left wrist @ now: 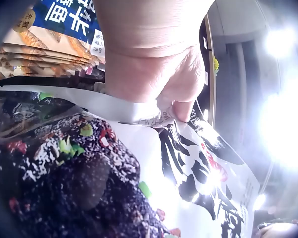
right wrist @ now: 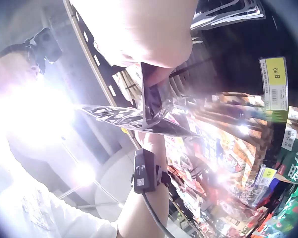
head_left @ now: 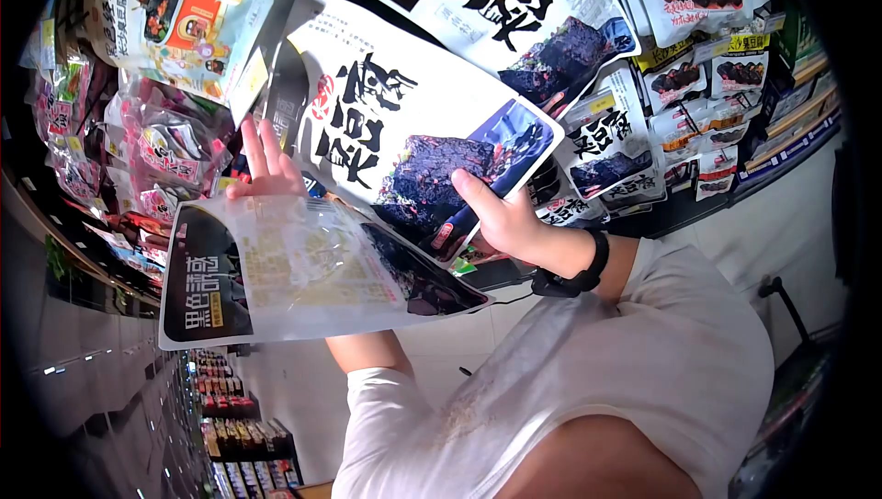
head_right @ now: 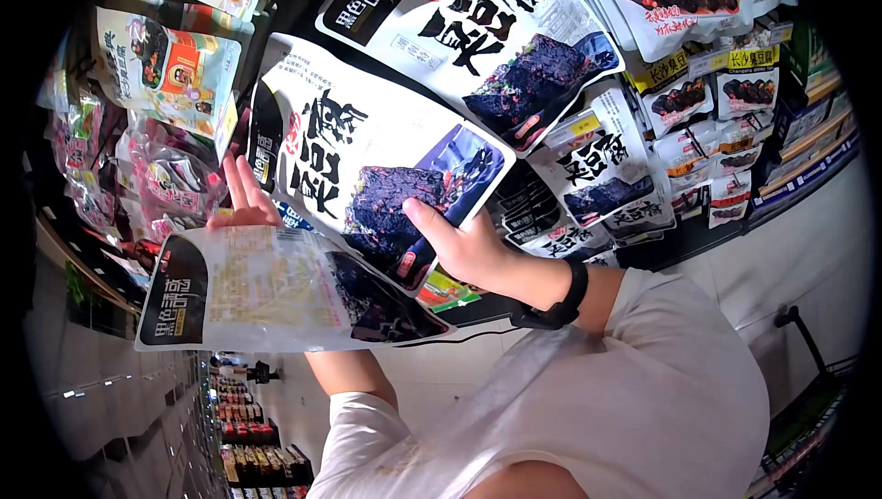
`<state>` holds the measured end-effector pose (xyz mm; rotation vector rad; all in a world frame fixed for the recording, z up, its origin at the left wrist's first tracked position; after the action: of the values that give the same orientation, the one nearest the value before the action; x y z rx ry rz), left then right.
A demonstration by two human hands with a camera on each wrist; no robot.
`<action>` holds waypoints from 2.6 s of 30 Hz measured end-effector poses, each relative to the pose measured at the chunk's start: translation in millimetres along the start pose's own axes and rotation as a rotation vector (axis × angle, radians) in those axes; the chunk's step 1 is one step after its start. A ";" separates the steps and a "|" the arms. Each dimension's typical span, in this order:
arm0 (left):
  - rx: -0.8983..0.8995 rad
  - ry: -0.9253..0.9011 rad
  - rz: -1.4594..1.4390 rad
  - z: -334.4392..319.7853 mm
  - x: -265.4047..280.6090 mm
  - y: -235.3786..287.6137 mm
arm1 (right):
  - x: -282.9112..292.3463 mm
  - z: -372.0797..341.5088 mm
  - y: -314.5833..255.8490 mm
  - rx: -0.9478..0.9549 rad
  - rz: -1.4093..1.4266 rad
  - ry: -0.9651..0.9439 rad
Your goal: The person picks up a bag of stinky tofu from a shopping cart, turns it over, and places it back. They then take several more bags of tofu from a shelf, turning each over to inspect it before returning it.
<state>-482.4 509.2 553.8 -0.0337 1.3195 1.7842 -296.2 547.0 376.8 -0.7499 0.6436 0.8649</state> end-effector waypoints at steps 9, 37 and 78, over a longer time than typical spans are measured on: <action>-0.098 0.094 0.075 -4.9 3.6 3.5 | -3.2 1.6 8.7 -0.060 -0.028 0.022; -0.080 0.869 0.621 -144.3 21.1 -111.8 | 7.7 -72.9 19.9 -0.739 0.366 -0.947; 0.336 0.977 0.184 -92.6 165.2 -175.3 | 144.0 -38.9 130.7 -0.735 -0.799 -0.456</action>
<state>-509.3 547.0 300.0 -0.6882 2.3539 1.7108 -342.5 634.5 205.0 -1.2893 -0.4191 0.4686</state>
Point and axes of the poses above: each hand's wrist, its own z-axis towards the middle knuckle, its own x-axis out of the back of the hand, y = z × x, the point moved 10 cm from there along z, towards the middle knuckle, and after that the axes turned 12 degrees about x, right-handed, at the moved point
